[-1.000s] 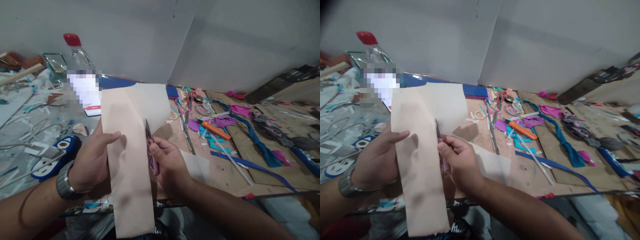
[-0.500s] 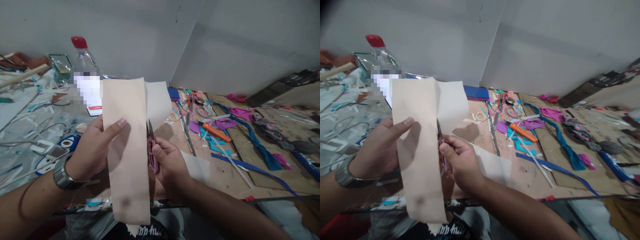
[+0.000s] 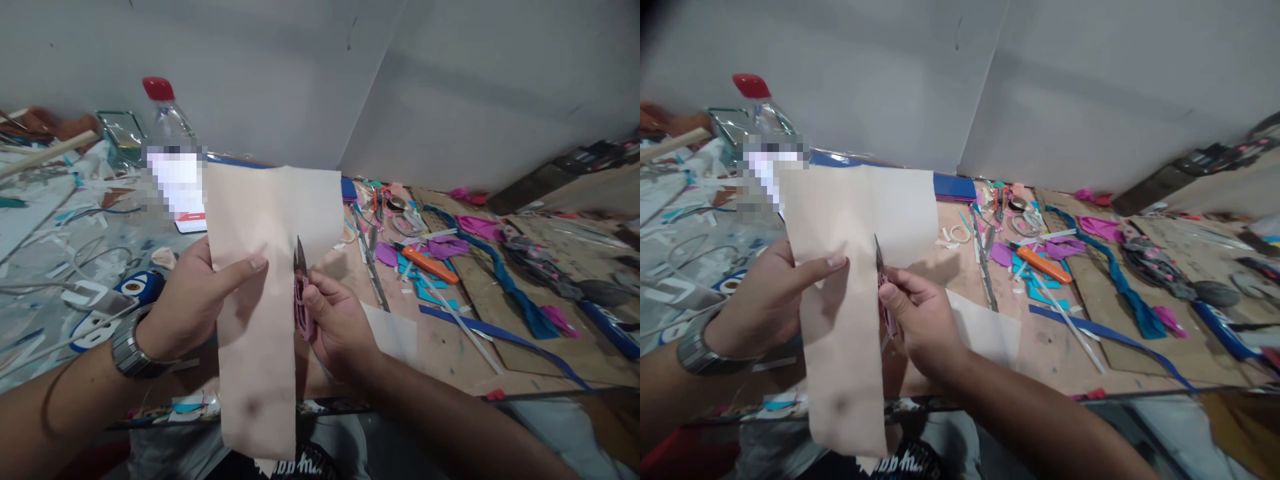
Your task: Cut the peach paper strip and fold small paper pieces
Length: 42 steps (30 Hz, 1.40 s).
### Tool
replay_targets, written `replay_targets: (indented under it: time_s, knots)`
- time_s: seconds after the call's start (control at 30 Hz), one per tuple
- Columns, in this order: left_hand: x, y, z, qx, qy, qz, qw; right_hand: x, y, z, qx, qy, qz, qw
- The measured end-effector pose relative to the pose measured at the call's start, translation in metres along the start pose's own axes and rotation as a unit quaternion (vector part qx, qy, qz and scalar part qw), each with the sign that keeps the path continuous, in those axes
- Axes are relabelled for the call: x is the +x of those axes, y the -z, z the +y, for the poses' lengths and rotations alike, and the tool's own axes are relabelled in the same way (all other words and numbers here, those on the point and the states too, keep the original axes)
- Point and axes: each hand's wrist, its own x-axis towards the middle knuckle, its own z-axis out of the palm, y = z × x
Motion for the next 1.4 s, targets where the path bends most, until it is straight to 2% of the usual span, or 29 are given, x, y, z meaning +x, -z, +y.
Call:
replay_targets:
  time_s: [0.27, 0.77, 1.23, 1.4]
  knots:
    - [-0.0030, -0.0002, 0.0005, 0.014, 0.011, -0.011, 1.000, -0.0021, -0.0001, -0.0017, -0.025, -0.003, 0.032, 0.999]
    - [-0.0077, -0.0044, 0.0023, -0.002, 0.018, -0.006, 1.000, -0.0005, -0.0049, -0.0023, -0.001, 0.016, 0.013, 1.000]
    - [-0.0055, -0.0029, -0.0031, 0.000, 0.026, 0.014, 1.000, -0.0021, -0.0001, 0.0012, -0.021, 0.006, 0.034, 0.999]
    - [-0.0055, -0.0035, -0.0023, 0.003, 0.021, 0.012, 1.000, -0.0002, -0.0047, -0.0016, 0.006, 0.019, 0.008, 1.000]
